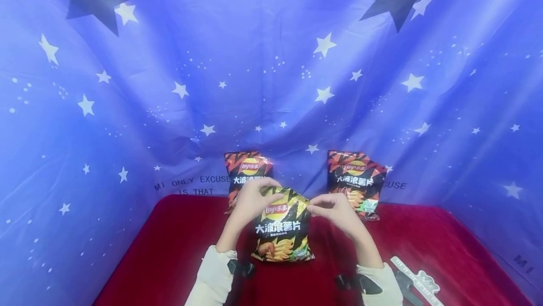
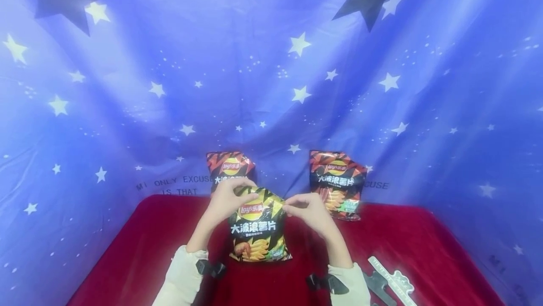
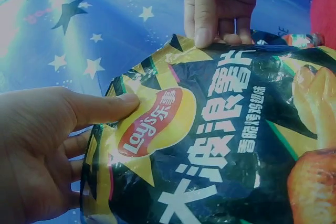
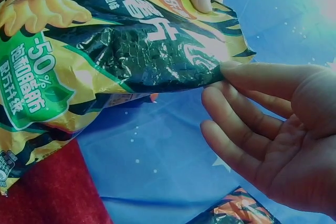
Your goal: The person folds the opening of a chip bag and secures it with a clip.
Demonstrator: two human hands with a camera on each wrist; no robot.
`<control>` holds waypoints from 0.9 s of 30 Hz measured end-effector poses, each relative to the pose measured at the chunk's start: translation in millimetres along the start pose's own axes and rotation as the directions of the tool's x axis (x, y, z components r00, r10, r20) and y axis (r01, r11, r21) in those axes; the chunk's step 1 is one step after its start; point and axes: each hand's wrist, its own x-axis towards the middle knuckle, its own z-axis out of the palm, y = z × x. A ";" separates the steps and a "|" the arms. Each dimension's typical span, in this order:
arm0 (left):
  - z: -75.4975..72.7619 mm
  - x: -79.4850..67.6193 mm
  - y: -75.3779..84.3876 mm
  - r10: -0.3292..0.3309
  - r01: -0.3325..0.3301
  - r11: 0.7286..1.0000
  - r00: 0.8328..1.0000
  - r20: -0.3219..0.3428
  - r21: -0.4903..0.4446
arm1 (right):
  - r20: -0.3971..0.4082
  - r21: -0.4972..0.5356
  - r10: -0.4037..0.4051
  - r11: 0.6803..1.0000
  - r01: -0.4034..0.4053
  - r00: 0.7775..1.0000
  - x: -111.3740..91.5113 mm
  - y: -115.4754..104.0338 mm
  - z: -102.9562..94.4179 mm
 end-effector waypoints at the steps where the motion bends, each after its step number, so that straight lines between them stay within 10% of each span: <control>1: 0.3 -0.9 -0.3 0.011 -0.011 1.000 1.000 -0.005 -0.016 | -0.005 -0.008 -0.006 1.000 0.006 1.000 -1.0 -0.1 0.0; 9: -2.4 -10.0 -4.3 0.031 -0.036 0.985 0.999 -0.032 -0.167 | 0.010 -0.050 -0.023 0.998 0.023 1.000 -6.2 -6.5 1.2; 27: -5.6 -12.3 -6.3 0.039 -0.036 0.982 0.999 0.017 -0.183 | 0.010 -0.066 0.017 0.998 -0.016 1.000 -5.3 -6.7 1.1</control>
